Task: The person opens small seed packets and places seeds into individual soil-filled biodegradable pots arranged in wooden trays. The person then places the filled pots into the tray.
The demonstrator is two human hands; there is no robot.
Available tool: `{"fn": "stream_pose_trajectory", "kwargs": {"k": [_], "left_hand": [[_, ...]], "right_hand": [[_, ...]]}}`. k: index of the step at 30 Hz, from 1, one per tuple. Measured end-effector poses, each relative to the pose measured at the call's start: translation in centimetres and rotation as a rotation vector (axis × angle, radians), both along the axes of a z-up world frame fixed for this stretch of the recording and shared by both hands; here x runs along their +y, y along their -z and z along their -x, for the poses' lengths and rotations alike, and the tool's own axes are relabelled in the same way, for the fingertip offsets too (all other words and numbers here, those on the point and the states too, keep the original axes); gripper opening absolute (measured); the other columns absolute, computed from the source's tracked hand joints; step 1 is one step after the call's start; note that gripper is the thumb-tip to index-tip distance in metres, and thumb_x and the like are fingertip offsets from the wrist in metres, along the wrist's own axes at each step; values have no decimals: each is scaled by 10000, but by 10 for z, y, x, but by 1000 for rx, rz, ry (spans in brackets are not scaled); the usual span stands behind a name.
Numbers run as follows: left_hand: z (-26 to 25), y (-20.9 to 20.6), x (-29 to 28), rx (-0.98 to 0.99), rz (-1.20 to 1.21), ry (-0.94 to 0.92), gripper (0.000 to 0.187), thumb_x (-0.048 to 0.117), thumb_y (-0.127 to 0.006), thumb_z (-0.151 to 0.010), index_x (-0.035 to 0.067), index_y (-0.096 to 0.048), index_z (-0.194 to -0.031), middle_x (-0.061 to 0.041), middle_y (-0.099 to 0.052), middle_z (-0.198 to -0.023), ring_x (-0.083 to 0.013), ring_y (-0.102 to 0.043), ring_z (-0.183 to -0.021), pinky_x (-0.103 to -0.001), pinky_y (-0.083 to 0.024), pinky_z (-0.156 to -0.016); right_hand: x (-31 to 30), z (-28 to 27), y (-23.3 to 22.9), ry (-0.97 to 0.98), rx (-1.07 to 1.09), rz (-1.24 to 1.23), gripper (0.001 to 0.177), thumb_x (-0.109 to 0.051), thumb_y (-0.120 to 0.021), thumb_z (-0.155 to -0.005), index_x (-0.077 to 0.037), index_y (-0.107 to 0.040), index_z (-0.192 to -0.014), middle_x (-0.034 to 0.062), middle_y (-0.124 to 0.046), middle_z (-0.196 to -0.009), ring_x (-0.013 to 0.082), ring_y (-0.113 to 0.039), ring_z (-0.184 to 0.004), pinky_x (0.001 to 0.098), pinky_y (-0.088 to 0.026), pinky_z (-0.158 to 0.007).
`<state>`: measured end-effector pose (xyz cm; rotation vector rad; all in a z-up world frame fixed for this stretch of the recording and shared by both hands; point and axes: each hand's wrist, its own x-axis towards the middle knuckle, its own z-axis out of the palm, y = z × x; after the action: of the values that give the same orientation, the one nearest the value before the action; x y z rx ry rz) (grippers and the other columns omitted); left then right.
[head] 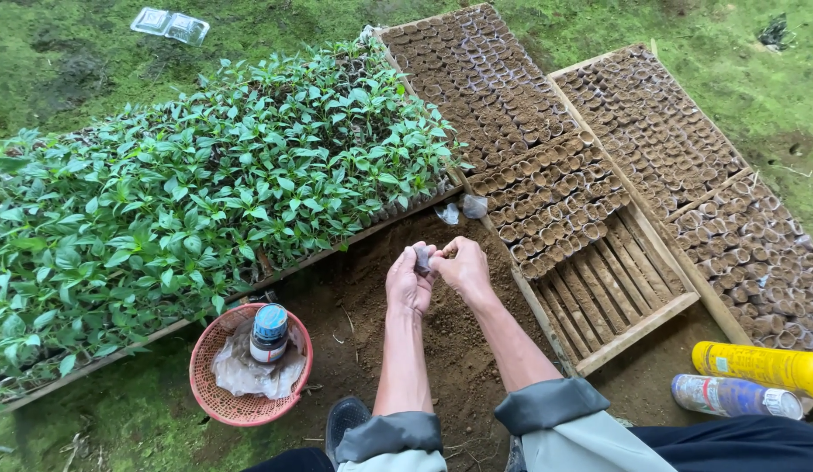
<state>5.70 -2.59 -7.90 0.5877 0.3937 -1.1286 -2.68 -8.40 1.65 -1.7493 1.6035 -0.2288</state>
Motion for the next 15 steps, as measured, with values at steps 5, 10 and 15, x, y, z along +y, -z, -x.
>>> {"fn": "stream_pose_trajectory", "kwargs": {"k": [5, 10, 15], "left_hand": [[1, 1, -2, 74, 26, -10, 281, 240, -600, -1040, 15, -725, -1153, -270, -748, -1065, -371, -771, -896, -480, -674, -798], [3, -2, -3, 101, 32, -3, 299, 252, -585, -1048, 9, -720, -1160, -272, -744, -1084, -377, -768, -922, -483, -671, -808], [6, 7, -8, 118, 26, 1, 282, 260, -619, -1031, 39, -736, -1161, -246, -746, -1108, -364, -766, -920, -487, -671, -805]], "right_hand": [[3, -1, -46, 81, -309, -60, 135, -124, -739, -646, -54, -730, -761, 84, -650, -639, 158, -619, -602, 307, -482, -567], [3, -4, -74, 108, -518, -177, 155, -35, -667, -749, 50, -726, -864, 112, -668, -678, 87, -629, -558, 193, -558, -542], [0, -8, -72, 72, -518, -209, 228, -10, -647, -814, 87, -752, -992, 242, -708, -851, 216, -708, -722, 353, -653, -682]]}}
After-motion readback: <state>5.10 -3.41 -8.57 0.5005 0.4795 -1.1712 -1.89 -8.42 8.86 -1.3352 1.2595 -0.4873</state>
